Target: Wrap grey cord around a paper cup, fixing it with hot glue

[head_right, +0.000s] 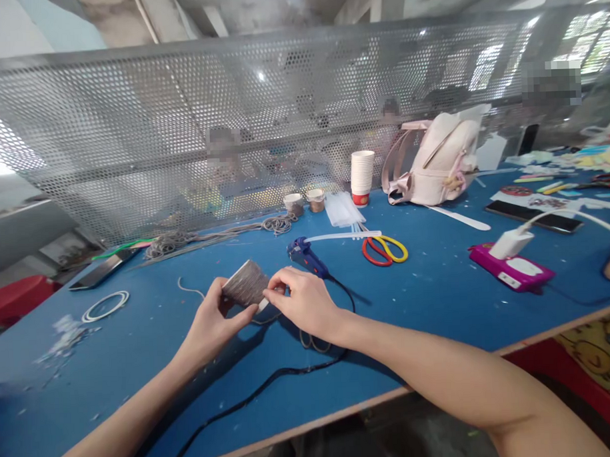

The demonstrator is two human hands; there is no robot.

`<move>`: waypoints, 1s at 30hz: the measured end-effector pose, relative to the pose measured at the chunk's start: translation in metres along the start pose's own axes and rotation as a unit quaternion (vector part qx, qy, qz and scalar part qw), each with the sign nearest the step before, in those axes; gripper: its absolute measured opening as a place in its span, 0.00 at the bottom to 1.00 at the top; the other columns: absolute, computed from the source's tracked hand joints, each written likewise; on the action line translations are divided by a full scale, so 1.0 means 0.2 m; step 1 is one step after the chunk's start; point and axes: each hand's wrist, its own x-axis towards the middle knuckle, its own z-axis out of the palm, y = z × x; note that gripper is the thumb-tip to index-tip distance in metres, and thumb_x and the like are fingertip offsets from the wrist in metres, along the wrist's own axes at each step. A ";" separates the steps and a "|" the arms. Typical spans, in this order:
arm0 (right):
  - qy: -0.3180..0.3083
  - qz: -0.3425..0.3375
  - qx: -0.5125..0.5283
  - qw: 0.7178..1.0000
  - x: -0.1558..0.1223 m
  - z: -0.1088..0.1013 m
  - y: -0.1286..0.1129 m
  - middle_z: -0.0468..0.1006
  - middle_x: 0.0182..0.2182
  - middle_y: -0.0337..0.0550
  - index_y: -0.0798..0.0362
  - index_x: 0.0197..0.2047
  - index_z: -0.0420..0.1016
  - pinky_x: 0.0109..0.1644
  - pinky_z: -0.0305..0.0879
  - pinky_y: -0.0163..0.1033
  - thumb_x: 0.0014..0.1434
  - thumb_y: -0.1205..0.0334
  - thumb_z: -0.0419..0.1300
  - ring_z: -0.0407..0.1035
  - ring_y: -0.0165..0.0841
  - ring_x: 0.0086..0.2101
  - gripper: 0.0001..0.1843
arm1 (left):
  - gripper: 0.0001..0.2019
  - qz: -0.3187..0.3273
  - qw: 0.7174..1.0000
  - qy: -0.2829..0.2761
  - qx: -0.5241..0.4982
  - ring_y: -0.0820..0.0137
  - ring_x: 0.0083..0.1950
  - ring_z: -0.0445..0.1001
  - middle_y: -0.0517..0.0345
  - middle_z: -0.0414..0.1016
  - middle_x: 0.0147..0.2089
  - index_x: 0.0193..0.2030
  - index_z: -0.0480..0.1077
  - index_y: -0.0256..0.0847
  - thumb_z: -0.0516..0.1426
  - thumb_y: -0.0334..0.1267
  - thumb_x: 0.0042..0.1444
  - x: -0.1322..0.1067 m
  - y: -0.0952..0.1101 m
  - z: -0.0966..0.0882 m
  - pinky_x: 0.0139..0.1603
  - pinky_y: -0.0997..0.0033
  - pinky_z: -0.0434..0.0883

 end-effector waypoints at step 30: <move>-0.010 0.005 0.034 0.999 0.02 -0.02 0.02 0.76 0.29 0.38 0.51 0.30 0.74 0.35 0.61 0.35 0.59 0.61 0.61 0.67 0.30 0.29 0.06 | 0.17 -0.074 0.996 -0.016 -0.037 0.73 0.28 0.64 0.67 0.62 0.26 0.32 0.61 0.42 0.63 0.44 0.39 0.03 0.03 -0.03 0.29 0.74 0.64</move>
